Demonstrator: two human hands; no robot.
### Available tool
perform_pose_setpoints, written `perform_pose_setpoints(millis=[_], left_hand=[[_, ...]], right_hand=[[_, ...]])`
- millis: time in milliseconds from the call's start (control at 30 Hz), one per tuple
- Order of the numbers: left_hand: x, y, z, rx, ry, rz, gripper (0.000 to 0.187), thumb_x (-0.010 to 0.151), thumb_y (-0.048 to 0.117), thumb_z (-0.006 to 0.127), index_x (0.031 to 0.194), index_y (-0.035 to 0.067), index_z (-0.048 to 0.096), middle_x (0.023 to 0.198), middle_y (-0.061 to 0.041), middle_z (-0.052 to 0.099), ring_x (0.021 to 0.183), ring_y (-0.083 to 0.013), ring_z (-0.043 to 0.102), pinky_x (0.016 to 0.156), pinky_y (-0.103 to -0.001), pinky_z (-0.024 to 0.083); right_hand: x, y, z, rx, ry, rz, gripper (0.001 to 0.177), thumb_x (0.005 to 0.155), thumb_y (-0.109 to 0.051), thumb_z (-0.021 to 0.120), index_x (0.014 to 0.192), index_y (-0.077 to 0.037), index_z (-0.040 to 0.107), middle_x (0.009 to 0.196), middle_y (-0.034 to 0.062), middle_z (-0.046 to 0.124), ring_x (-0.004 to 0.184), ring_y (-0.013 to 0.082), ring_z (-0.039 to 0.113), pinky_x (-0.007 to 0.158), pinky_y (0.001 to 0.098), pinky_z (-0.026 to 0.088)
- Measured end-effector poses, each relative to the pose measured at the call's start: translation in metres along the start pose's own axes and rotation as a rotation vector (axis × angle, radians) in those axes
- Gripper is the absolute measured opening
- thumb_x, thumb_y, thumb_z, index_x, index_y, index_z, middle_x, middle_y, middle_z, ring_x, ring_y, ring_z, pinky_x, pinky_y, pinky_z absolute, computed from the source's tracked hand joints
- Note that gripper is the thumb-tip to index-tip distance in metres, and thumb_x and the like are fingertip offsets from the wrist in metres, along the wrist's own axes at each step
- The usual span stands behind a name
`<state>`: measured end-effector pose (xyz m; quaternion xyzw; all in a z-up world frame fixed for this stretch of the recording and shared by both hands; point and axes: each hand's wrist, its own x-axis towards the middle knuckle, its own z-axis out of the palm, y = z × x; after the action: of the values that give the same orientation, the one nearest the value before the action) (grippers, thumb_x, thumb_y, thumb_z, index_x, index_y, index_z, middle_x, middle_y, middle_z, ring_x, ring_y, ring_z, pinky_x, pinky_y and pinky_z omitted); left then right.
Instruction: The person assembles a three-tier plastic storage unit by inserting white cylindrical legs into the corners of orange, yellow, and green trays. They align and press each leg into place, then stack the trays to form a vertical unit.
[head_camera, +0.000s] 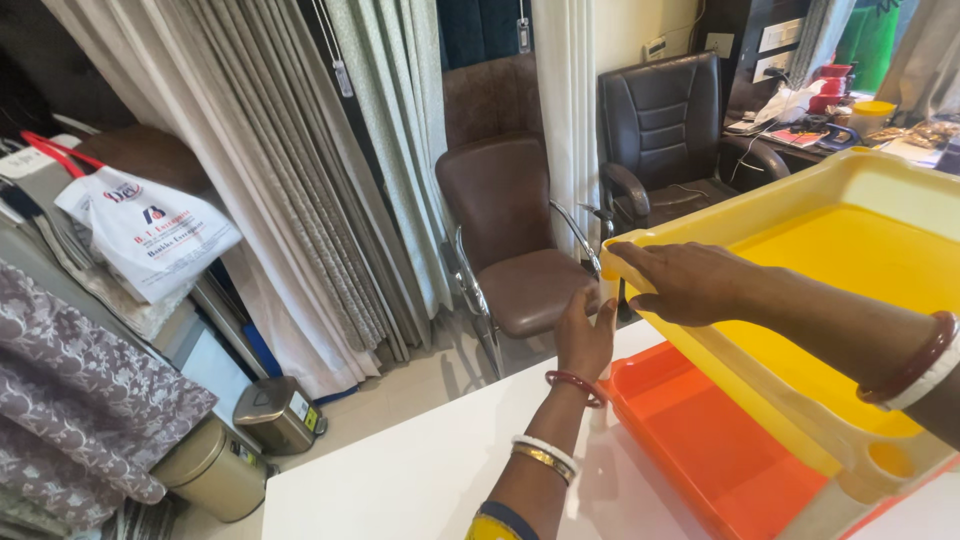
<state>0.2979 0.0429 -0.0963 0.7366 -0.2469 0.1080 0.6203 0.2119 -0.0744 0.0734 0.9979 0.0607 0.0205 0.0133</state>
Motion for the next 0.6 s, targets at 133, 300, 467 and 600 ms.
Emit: perform_pose_setpoints(millis=[133, 300, 467, 600], left_hand=[[0.004, -0.013, 0.01, -0.109, -0.116, -0.082, 0.037, 0.104, 0.038, 0.055, 0.118, 0.004, 0.061, 0.094, -0.013, 0.07, 0.085, -0.0273, 0.069, 0.08, -0.04, 0.052], [0.008, -0.023, 0.026, -0.403, -0.162, 0.053, 0.06, 0.108, 0.065, 0.038, 0.111, 0.006, 0.049, 0.094, -0.007, 0.059, 0.088, -0.018, 0.059, 0.084, -0.035, 0.048], [0.01, -0.034, 0.032, -0.334, -0.197, -0.105, 0.075, 0.096, 0.08, 0.032, 0.109, 0.008, 0.048, 0.081, -0.004, 0.051, 0.076, -0.0147, 0.052, 0.071, -0.032, 0.044], [0.011, -0.038, 0.037, -0.354, -0.196, -0.121, 0.077, 0.095, 0.081, 0.032, 0.104, 0.006, 0.048, 0.079, -0.003, 0.05, 0.075, -0.0131, 0.05, 0.071, -0.03, 0.044]], right_hand=[[0.017, -0.007, -0.002, -0.044, -0.095, 0.127, 0.075, 0.091, -0.042, 0.064, 0.152, -0.02, 0.028, 0.127, 0.019, 0.066, 0.116, 0.04, 0.065, 0.1, 0.0508, 0.051], [0.026, -0.003, 0.002, -0.035, -0.087, 0.189, 0.054, 0.093, -0.043, 0.06, 0.133, -0.016, 0.035, 0.103, 0.0219, 0.074, 0.102, 0.0432, 0.07, 0.093, 0.0546, 0.053], [0.025, 0.007, 0.022, 0.037, 0.056, 0.089, 0.049, 0.095, -0.04, 0.057, 0.126, -0.009, 0.036, 0.095, 0.0252, 0.073, 0.092, 0.0477, 0.069, 0.083, 0.0579, 0.053], [0.024, 0.006, 0.026, 0.069, 0.129, 0.069, 0.05, 0.092, -0.033, 0.058, 0.129, -0.009, 0.036, 0.096, 0.0276, 0.07, 0.089, 0.0503, 0.068, 0.081, 0.0595, 0.052]])
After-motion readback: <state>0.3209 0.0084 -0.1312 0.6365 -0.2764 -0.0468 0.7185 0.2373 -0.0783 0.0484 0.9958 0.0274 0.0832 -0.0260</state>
